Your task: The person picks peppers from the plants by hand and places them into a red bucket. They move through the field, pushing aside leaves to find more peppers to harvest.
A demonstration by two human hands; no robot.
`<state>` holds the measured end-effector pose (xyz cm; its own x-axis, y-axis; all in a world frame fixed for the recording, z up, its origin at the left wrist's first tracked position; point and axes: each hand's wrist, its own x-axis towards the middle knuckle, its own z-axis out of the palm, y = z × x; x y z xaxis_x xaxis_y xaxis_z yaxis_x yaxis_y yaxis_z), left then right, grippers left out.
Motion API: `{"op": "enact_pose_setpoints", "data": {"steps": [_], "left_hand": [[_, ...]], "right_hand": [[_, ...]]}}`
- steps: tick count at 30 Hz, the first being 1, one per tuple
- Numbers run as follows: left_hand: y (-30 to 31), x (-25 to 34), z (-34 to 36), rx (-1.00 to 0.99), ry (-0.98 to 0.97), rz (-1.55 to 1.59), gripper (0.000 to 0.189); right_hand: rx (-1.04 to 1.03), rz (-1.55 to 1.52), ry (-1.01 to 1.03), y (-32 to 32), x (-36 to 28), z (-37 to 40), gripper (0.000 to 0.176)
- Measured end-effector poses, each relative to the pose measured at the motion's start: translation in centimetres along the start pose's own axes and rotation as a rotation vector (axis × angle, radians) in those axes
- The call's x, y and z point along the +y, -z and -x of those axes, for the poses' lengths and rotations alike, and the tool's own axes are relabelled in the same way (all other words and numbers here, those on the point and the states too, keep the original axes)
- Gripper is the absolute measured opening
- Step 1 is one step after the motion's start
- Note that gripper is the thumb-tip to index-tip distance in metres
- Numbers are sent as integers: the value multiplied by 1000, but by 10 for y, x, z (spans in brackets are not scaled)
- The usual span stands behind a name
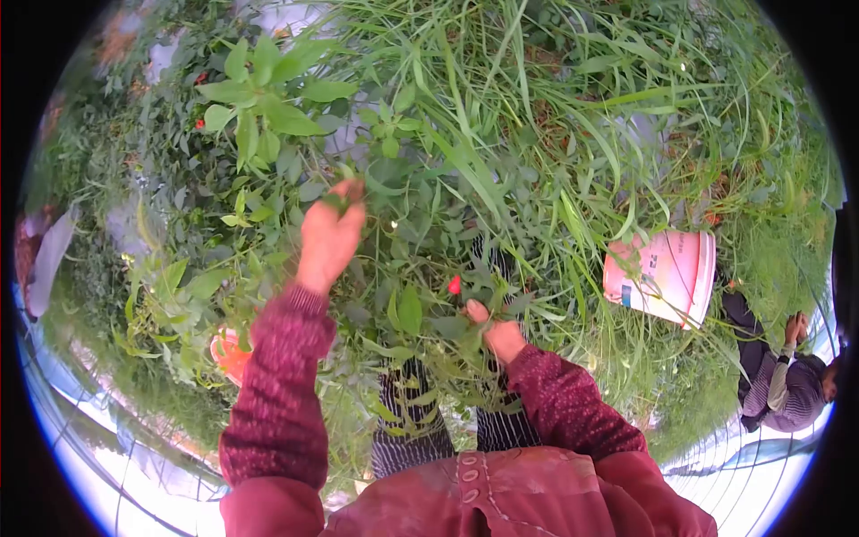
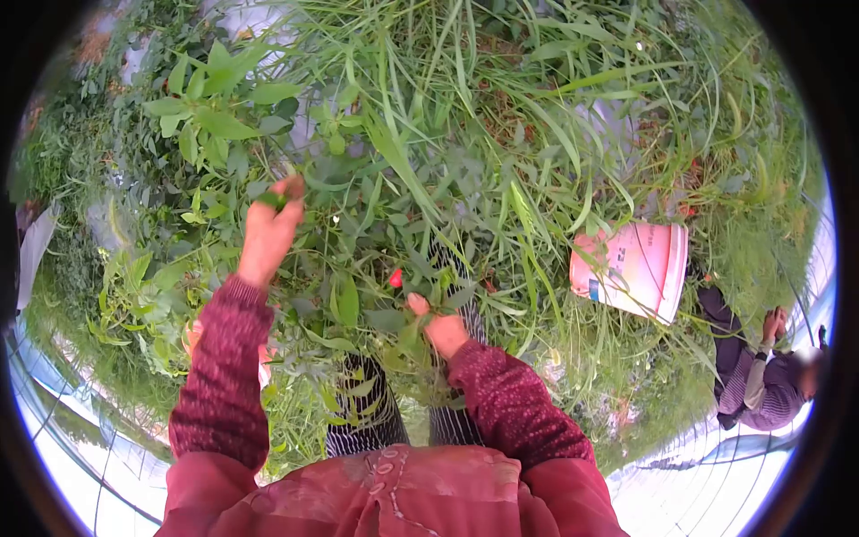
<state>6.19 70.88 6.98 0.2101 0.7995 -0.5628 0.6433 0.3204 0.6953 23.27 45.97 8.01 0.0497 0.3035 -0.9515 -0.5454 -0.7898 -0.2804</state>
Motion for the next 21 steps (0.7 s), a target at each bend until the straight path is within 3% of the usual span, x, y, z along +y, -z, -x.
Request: {"op": "enact_pose_setpoints", "data": {"steps": [2, 4, 6, 8, 10, 12, 13, 15, 16, 18, 20, 21], "left_hand": [[-28, -21, -29, -29, -44, 171, 45], [-46, 5, -30, -390, 266, 48, 50], [-91, -39, -9, -438, -277, -241, 50], [-89, -22, 28, -642, -431, -478, 47], [-96, -37, 57, -556, -371, -504, 39], [-97, -45, 73, -535, -400, -543, 31], [-98, -48, 77, -517, -428, -581, 24], [-106, -49, 83, -492, -445, -601, 22], [-110, -49, 84, -468, -473, -623, 20], [-116, -57, 88, -438, -522, -632, 19], [-118, -62, 93, -405, -518, -634, 21], [-118, -63, 92, -453, -514, -699, 18]], "right_hand": [[-32, 37, -40, 5, 2, 1, 32], [-40, 10, -66, 5, 1, 5, 33], [-27, 30, -150, 11, -11, 9, 37], [-143, -81, -155, 22, -18, 15, 40], [-183, -137, -192, 50, -28, 19, 40], [-302, 658, -167, 71, -51, 26, 35], [-307, 661, -169, 65, -75, 32, 35], [-338, 1696, 152, 45, -142, 49, 29], [-334, 1699, 147, 33, -163, 51, 29], [-420, 1218, 523, -5, -186, 45, 19], [-312, 1131, 649, -44, -171, 13, 14], [-308, 1253, 734, -62, -159, -13, 13]]}}
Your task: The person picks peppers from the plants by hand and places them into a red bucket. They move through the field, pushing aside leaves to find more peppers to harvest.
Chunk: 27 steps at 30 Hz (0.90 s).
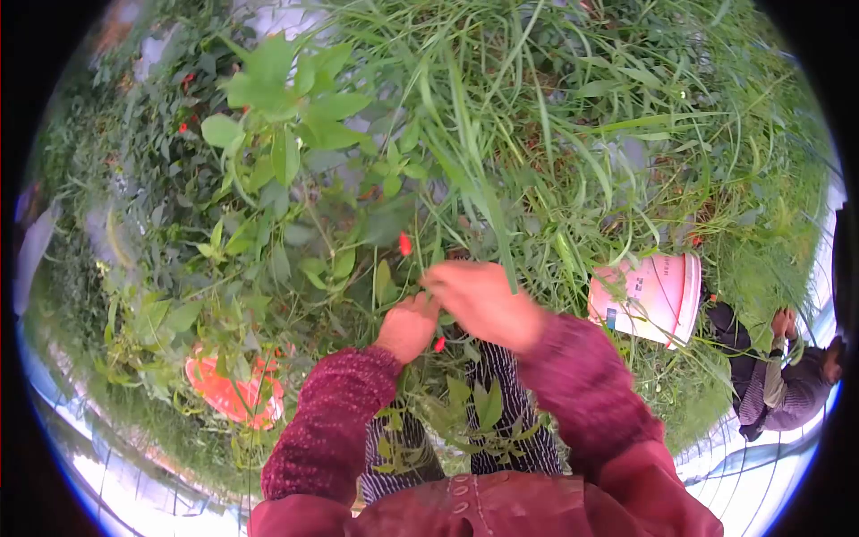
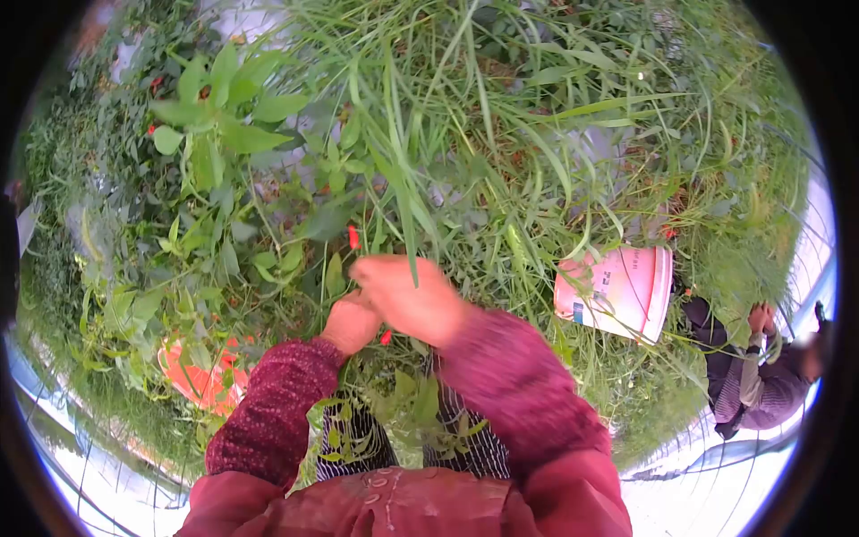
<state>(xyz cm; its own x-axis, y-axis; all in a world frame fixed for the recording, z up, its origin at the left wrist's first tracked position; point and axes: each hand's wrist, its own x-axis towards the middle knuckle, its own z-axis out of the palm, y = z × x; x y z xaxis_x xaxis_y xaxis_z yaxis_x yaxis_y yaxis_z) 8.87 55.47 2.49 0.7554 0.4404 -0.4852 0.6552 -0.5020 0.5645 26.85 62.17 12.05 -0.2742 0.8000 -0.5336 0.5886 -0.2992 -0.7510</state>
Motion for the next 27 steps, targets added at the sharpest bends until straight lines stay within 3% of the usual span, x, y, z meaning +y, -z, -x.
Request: {"op": "enact_pose_setpoints", "data": {"steps": [1, 3, 4, 6, 8, 10, 13, 15, 18, 21, 24, 26, 27], "left_hand": [[4, 1, -2, 3, -12, -9, 18], [16, 1, -7, -360, 43, 22, 12], [15, 0, -3, -196, 136, 244, 10], [10, -5, -3, -119, 117, 259, 14], [3, -4, -3, 14, 106, 336, 21], [0, 1, -2, -22, 111, 424, 22], [-3, 1, 3, -25, 142, 558, 23], [-8, -1, 2, 12, 152, 621, 23], [-17, -4, 1, -159, 18, 359, 20], [-17, -2, 3, -42, 74, 472, 17], [-9, -4, -4, -79, -42, 286, 15], [-18, -12, -3, -288, -66, 79, 16], [-16, -11, -1, -290, -65, 81, 16]], "right_hand": [[-3, 127, 62, -26, 9, -23, 13], [16, 387, 48, -86, 37, -63, 15], [38, 390, 49, -105, 49, -77, 15], [37, 668, -104, -126, 60, -94, 21], [29, 701, -176, -131, 66, -99, 24], [-131, 753, -281, -130, 71, -104, 36], [-293, 880, -272, -134, 75, -106, 40], [-349, 888, -236, -136, 74, -108, 41], [-404, 913, -380, -145, 86, -112, 41], [-376, 767, -243, -147, 92, -111, 39], [-265, 603, -100, -117, 67, -83, 48], [-29, 371, 12, -104, 57, -62, 56], [-32, 369, 11, -103, 55, -51, 56]]}}
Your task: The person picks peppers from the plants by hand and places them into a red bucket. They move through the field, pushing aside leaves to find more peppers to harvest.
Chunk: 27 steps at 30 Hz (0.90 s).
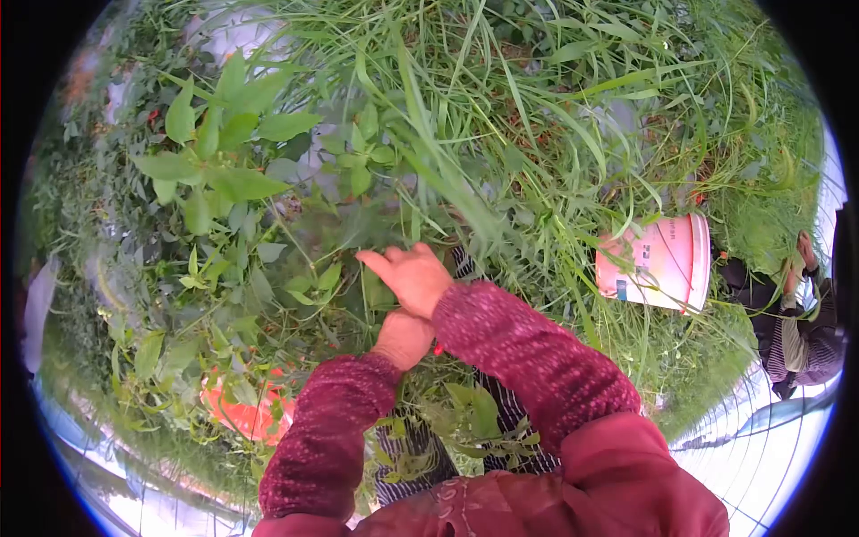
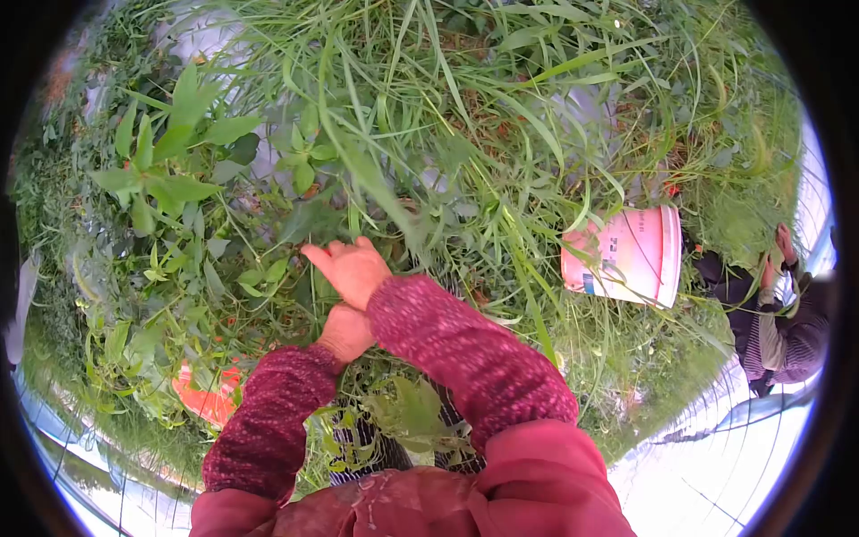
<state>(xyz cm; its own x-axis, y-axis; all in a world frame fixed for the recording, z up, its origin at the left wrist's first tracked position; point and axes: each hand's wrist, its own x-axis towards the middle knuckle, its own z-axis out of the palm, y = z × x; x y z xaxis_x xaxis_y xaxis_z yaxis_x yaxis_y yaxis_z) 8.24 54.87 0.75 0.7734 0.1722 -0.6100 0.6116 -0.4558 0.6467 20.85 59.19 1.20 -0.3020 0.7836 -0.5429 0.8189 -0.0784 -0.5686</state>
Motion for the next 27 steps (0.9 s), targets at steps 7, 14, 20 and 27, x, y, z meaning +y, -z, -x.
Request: {"op": "enact_pose_setpoints", "data": {"steps": [7, 14, 20, 27], "left_hand": [[14, 13, 12, 154, 75, 138, 17], [41, 13, 19, 271, -123, -82, 29], [111, -24, 46, 612, 211, -81, 53], [118, -66, 56, 97, 604, -328, 53]], "right_hand": [[142, -711, -217, 17, -21, 64, 38], [-33, -348, -97, 9, 19, 7, 36], [-391, -96, -102, -8, 24, 12, 34], [-584, 23, -234, -21, 59, 35, 29]]}}
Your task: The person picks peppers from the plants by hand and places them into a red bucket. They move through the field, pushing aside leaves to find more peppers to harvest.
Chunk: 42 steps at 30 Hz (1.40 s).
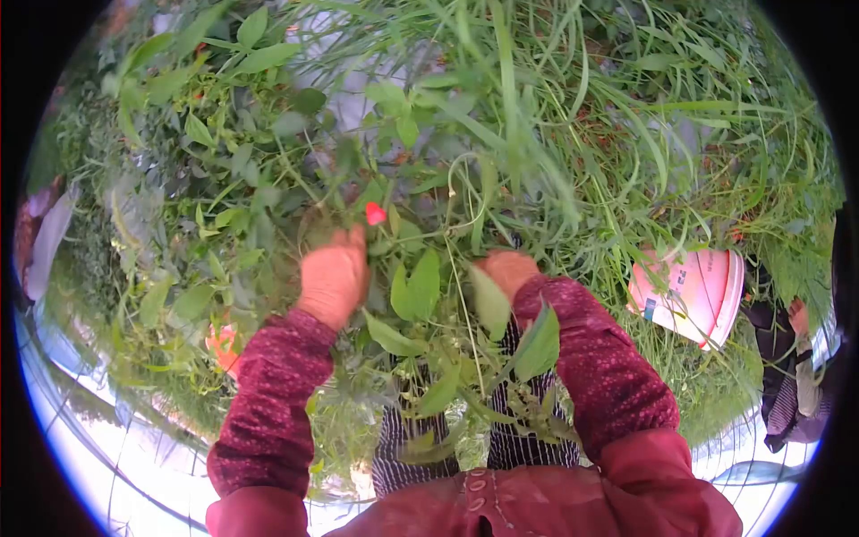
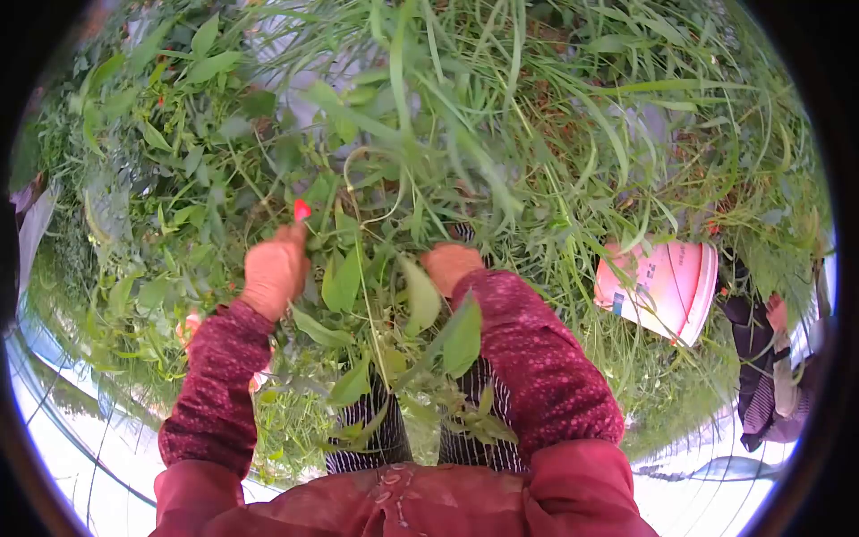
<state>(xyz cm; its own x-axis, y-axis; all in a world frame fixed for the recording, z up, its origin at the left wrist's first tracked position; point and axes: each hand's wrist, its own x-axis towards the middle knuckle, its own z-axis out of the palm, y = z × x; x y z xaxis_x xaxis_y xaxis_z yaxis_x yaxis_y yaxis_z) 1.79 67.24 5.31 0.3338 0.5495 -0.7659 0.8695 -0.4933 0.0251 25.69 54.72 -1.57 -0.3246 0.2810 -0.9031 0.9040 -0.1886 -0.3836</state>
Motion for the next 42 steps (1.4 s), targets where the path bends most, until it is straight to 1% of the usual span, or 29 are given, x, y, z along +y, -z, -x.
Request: {"op": "enact_pose_setpoints", "data": {"steps": [1, 2, 4, 5, 7, 8, 9, 10, 11, 12, 13, 14, 15, 16, 18, 19, 21, 22, 23, 25, 27, 29, 31, 33, 35, 36, 38, 40, 42], "left_hand": [[-9, 1, 7, -142, -46, 16, 55], [-17, 0, 17, -139, -32, 12, 55], [-32, 0, 42, -33, -46, 143, 56], [-37, 2, 47, -20, -36, 140, 56], [-42, 10, 54, 35, -154, 264, 63], [-40, 16, 57, 56, -141, 267, 63], [-38, 22, 59, 8, -138, 292, 66], [-36, 27, 63, -44, -137, 316, 70], [-39, 30, 67, -33, -130, 320, 70], [-47, 34, 72, -34, -102, 312, 73], [-56, 36, 78, -40, -74, 307, 76], [-65, 36, 85, 25, -99, 311, 72], [-74, 39, 94, 15, -99, 325, 72], [-83, 41, 98, 58, -107, 267, 67], [-98, 49, 103, 131, -124, 132, 51], [-105, 57, 106, 133, -116, 142, 51], [-109, 76, 109, 134, -139, 203, 47], [-109, 84, 109, 79, -110, 283, 37], [-111, 91, 109, 76, -96, 292, 37], [-114, 105, 112, 180, -141, 440, 35], [-143, 133, 107, 178, -68, 471, 32], [-152, 145, 108, 170, -4, 510, 30], [-149, 150, 108, 211, -21, 602, 31], [-143, 155, 107, 260, -42, 696, 32], [-134, 159, 109, 306, -61, 795, 34], [-129, 161, 111, 329, -69, 846, 34], [-121, 163, 112, 380, -82, 949, 36], [-113, 165, 115, 428, -96, 1050, 37], [-105, 169, 121, 469, -109, 1156, 38]], "right_hand": [[39, -26, -18, -6, 8, -3, 31], [43, -22, -3, 3, 9, 2, 31], [37, -113, -13, 28, 7, 18, 31], [48, -104, -4, 20, 18, 11, 31], [84, -89, 132, -3, 37, -10, 28], [182, -386, 366, 4, 37, -9, 28], [189, -367, 374, 26, 28, -3, 28], [259, -310, 368, 58, 8, 9, 27], [327, -256, 361, 80, -9, 14, 26], [526, -459, 485, 87, -20, 10, 21], [519, -452, 487, 96, -28, 2, 21], [660, -317, 485, 105, -34, -8, 17], [795, -181, 476, 106, -41, -11, 13], [789, -172, 474, 106, -49, -13, 13], [795, -884, 785, 111, -74, -14, 12], [785, -876, 788, 116, -84, -10, 12], [674, -492, 415, 140, -117, 14, 24], [621, -574, 364, 131, -120, -5, 22], [608, -568, 371, 116, -121, -33, 22], [630, -649, 659, 89, -128, -82, 25], [316, -875, 553, 86, -166, -73, 28], [365, -308, 837, 81, -201, -73, 32], [103, -170, 731, 50, -239, -79, 33], [-262, 1, 478, 57, -275, -37, 35], [-274, 260, 624, 10, -271, -37, 41], [-286, 272, 619, -3, -264, -35, 41], [-419, 272, 593, -15, -241, -29, 43], [-510, 398, 494, -14, -221, -23, 43], [-485, 450, 503, -6, -202, -15, 41]]}}
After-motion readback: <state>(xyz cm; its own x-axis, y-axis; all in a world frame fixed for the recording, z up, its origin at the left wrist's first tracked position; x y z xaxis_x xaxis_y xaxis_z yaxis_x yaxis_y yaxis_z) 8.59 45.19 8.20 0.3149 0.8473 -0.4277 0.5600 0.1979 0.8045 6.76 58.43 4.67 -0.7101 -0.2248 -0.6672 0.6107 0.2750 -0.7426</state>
